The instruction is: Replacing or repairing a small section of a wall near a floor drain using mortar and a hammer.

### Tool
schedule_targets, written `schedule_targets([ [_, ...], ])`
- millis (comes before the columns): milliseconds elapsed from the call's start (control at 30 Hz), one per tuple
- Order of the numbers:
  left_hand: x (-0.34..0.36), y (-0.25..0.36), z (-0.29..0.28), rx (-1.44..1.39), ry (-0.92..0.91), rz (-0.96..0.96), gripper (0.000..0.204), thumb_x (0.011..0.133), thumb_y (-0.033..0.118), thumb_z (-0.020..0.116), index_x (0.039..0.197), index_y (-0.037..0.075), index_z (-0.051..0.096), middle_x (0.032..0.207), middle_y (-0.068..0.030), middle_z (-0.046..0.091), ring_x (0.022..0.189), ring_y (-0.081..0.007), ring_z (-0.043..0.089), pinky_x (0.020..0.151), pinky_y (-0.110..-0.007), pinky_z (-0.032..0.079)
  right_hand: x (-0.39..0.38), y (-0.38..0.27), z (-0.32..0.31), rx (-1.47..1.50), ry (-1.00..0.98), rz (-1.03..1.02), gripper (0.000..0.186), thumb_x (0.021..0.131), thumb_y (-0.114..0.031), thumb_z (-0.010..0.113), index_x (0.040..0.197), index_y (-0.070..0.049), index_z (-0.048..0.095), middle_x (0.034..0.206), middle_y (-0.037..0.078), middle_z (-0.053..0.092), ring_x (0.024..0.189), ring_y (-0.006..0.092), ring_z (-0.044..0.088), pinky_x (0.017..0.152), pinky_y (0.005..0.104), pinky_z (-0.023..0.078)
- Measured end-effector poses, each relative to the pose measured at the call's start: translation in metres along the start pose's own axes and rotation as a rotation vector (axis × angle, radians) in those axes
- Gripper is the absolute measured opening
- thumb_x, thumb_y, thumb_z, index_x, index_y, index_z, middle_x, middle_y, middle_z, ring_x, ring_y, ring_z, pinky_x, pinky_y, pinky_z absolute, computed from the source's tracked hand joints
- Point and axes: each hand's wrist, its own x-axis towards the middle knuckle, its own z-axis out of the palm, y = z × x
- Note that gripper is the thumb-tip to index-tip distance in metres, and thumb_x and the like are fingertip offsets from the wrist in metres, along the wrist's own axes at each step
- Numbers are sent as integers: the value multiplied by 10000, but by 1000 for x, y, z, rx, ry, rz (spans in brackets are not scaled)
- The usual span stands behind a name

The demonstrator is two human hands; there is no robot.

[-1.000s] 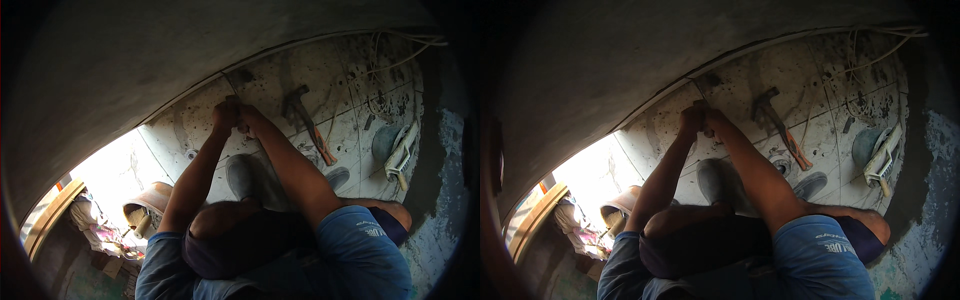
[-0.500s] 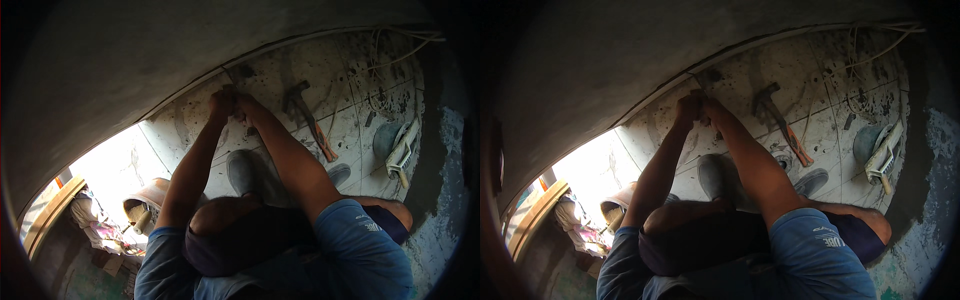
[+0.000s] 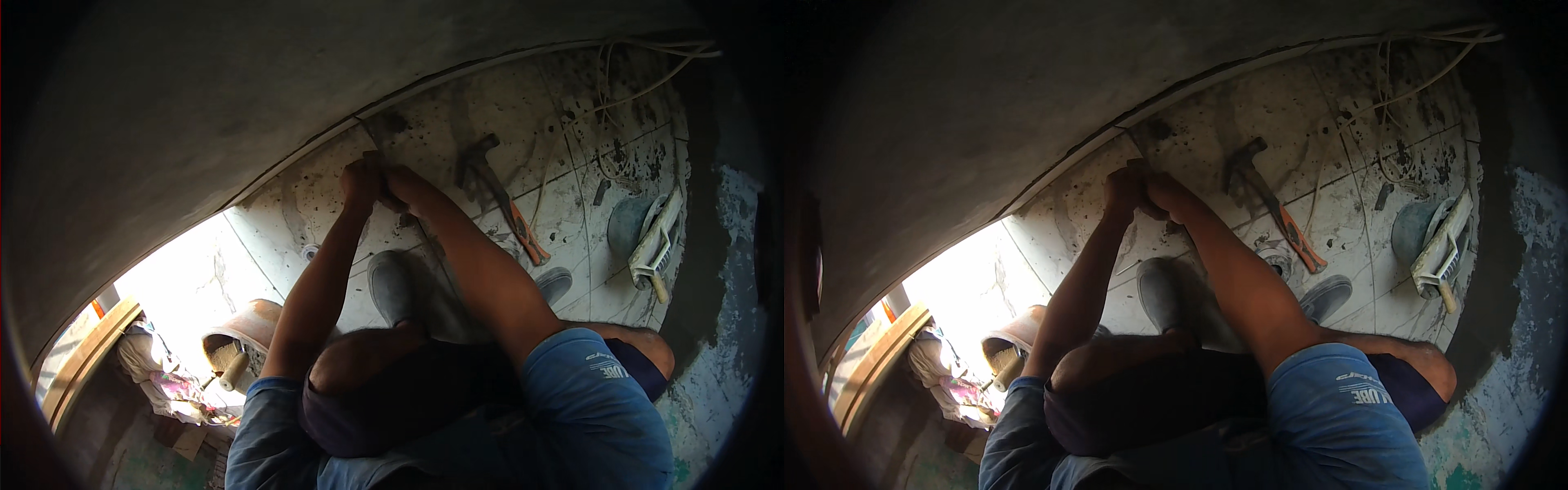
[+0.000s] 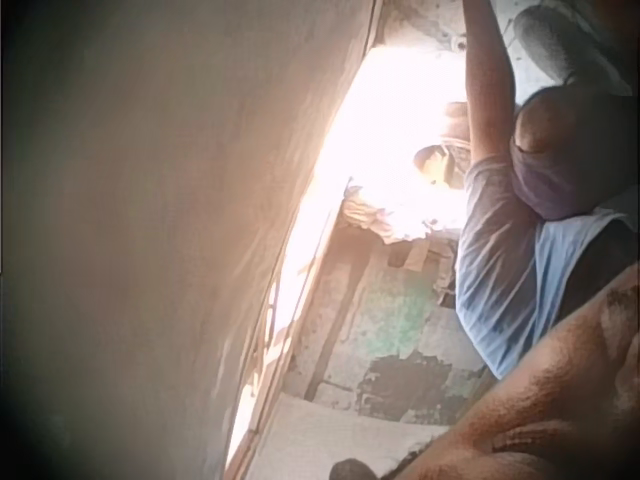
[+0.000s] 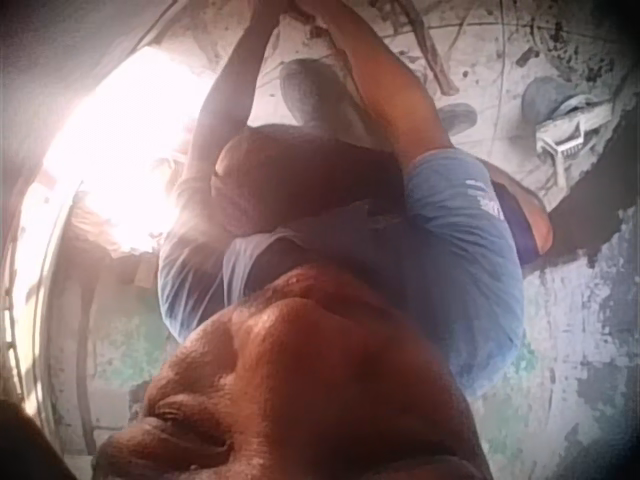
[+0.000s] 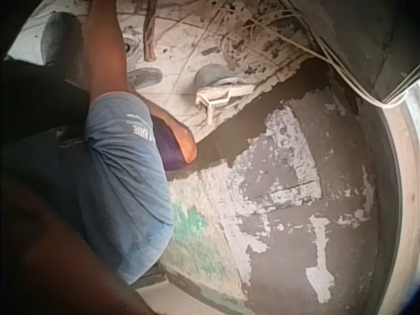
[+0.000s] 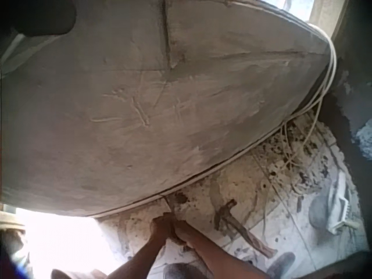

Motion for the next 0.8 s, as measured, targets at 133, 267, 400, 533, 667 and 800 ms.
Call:
schedule_targets([
  [133,-8,10,-4,-603,135,-330,407,898,367,471,863,20,681,831,-183,681,811,-339,663,708,-429,497,-24,12,1,-437,191,-313,497,902,-288,469,1260,52,424,957,235,619,824,366,645,699,466,511],
  [267,-9,9,-12,-685,109,-330,410,904,353,462,843,9,674,769,-181,673,754,-339,662,689,-426,497,-34,-3,5,-721,154,-395,582,865,-237,536,1316,56,313,1113,312,569,1051,420,571,868,446,478],
  [400,-15,4,-10,-868,150,-250,401,905,336,470,828,-10,656,752,-182,663,733,-341,650,663,-417,489,-33,-10,11,-693,147,-434,623,841,-209,573,1316,69,282,1104,318,569,1054,445,557,879,460,467],
  [533,-16,-2,-10,-784,183,-139,354,912,286,458,877,-20,634,789,-168,664,726,-321,644,639,-403,480,-31,1,23,-673,203,-409,578,859,-177,534,1327,42,274,1095,308,568,1026,450,562,857,470,474],
  [667,-14,-3,-16,-852,-1,-194,309,908,243,462,973,-10,627,912,-183,660,841,-344,635,703,-396,484,-32,10,31,-792,374,-483,533,883,-136,491,1350,5,275,1163,330,513,979,446,584,837,489,483],
  [800,-16,4,-18,-945,101,-154,301,918,221,452,1035,-6,610,1014,-212,635,940,-356,610,801,-393,475,-31,8,27,-983,406,-380,378,913,-162,437,1260,-25,383,1098,292,554,943,410,606,816,478,493],
])
